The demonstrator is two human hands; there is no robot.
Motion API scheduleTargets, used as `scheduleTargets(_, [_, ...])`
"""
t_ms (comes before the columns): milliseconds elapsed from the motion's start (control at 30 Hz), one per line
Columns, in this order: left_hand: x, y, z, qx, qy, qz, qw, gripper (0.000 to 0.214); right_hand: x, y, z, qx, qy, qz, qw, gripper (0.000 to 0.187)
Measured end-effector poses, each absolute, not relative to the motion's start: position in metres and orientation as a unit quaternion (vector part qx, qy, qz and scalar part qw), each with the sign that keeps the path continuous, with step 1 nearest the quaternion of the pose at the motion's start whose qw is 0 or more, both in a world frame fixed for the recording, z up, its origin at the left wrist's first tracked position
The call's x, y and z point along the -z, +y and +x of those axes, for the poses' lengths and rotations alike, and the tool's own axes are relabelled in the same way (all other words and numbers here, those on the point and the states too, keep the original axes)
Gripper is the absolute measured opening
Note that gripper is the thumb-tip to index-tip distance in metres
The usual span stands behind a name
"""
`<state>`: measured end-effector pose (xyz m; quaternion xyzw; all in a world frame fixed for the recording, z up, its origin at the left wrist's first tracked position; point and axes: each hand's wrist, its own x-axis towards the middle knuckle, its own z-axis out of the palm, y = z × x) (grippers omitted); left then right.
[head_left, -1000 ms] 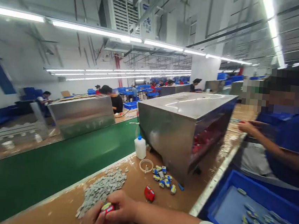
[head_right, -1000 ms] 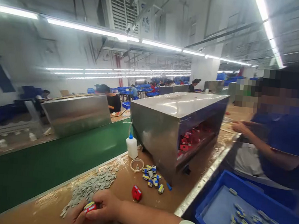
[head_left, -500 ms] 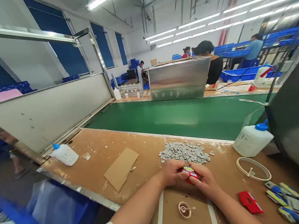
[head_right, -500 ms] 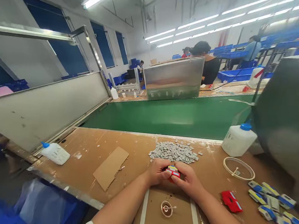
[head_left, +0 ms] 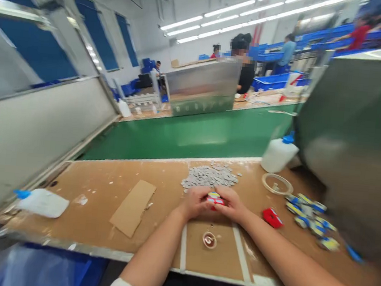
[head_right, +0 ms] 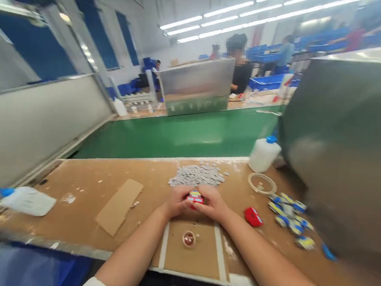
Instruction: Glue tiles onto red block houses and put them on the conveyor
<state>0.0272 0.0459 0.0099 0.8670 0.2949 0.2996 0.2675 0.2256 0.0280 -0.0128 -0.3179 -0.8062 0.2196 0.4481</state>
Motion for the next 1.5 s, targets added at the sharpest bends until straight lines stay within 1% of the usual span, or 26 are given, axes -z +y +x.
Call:
scheduleTargets(100, [-0.018, 0.048, 0.019, -0.322, 0.320, 0.873, 0.181, 0.078, 0.002, 0.030, 0.228, -0.244, -0.803, -0.338, 0.425, 0.063])
scheduleTargets(200, [-0.022, 0.059, 0.010, -0.337, 0.342, 0.872, 0.097, 0.071, -0.008, 0.034, 0.229, -0.355, -0.759, -0.339, 0.429, 0.064])
scheduleTargets(267, [-0.022, 0.063, 0.005, -0.342, 0.356, 0.866, 0.077, 0.064, -0.013, 0.035, 0.226, -0.463, -0.702, -0.323, 0.434, 0.064])
scheduleTargets(333, [-0.020, 0.064, 0.004, -0.349, 0.381, 0.853, 0.077, 0.057, -0.017, 0.041, 0.222, -0.560, -0.647, -0.307, 0.416, 0.059])
scheduleTargets(400, [-0.017, 0.063, 0.006, -0.379, 0.426, 0.816, 0.092, 0.056, -0.019, 0.058, 0.218, -0.603, -0.621, -0.307, 0.395, 0.055])
scheduleTargets(467, [-0.014, 0.064, 0.009, -0.423, 0.475, 0.763, 0.115, 0.059, -0.022, 0.093, 0.216, -0.584, -0.622, -0.339, 0.396, 0.053])
scheduleTargets(533, [-0.012, 0.065, 0.013, -0.446, 0.503, 0.728, 0.135, 0.052, -0.025, 0.142, 0.215, -0.522, -0.621, -0.422, 0.405, 0.048])
scheduleTargets(633, [-0.010, 0.066, 0.018, -0.404, 0.496, 0.755, 0.144, 0.033, -0.032, 0.227, 0.215, -0.418, -0.582, -0.569, 0.403, 0.037])
scheduleTargets(700, [-0.007, 0.066, 0.019, -0.372, 0.465, 0.792, 0.136, 0.028, -0.038, 0.276, 0.217, -0.369, -0.555, -0.631, 0.397, 0.035])
scheduleTargets(833, [0.003, 0.070, 0.018, -0.357, 0.404, 0.836, 0.104, 0.030, -0.045, 0.337, 0.222, -0.292, -0.530, -0.695, 0.388, 0.026])
scheduleTargets(967, [0.008, 0.073, 0.019, -0.345, 0.381, 0.851, 0.106, 0.033, -0.055, 0.353, 0.218, -0.252, -0.544, -0.698, 0.392, 0.023])
scheduleTargets(1100, [0.001, 0.071, 0.021, -0.328, 0.397, 0.849, 0.122, 0.037, -0.070, 0.325, 0.231, -0.228, -0.580, -0.673, 0.398, 0.030])
scheduleTargets(1167, [-0.001, 0.071, 0.023, -0.314, 0.411, 0.845, 0.136, 0.037, -0.076, 0.285, 0.253, -0.226, -0.617, -0.648, 0.386, 0.043])
scheduleTargets(1200, [-0.002, 0.071, 0.024, -0.310, 0.417, 0.842, 0.144, 0.037, -0.080, 0.256, 0.267, -0.230, -0.636, -0.634, 0.375, 0.051])
scheduleTargets(1233, [-0.003, 0.071, 0.025, -0.308, 0.422, 0.839, 0.155, 0.036, -0.083, 0.221, 0.281, -0.231, -0.656, -0.625, 0.355, 0.055])
scheduleTargets(1267, [-0.004, 0.071, 0.026, -0.307, 0.425, 0.835, 0.169, 0.037, -0.086, 0.181, 0.294, -0.228, -0.675, -0.621, 0.326, 0.050])
scheduleTargets(1300, [-0.005, 0.071, 0.027, -0.308, 0.426, 0.830, 0.187, 0.038, -0.087, 0.138, 0.306, -0.223, -0.692, -0.623, 0.288, 0.041])
scheduleTargets(1367, [-0.010, 0.071, 0.027, -0.313, 0.422, 0.819, 0.230, 0.040, -0.083, 0.053, 0.321, -0.132, -0.720, -0.668, 0.132, 0.038])
scheduleTargets(1433, [-0.014, 0.071, 0.027, -0.322, 0.416, 0.806, 0.273, 0.041, -0.073, -0.015, 0.329, -0.074, -0.705, -0.705, 0.014, 0.040])
scheduleTargets(1467, [-0.016, 0.071, 0.028, -0.323, 0.412, 0.800, 0.292, 0.041, -0.066, -0.038, 0.329, -0.066, -0.695, -0.716, -0.020, 0.038])
scheduleTargets(1500, [-0.017, 0.072, 0.028, -0.322, 0.408, 0.796, 0.310, 0.041, -0.059, -0.055, 0.328, -0.067, -0.689, -0.721, -0.032, 0.037])
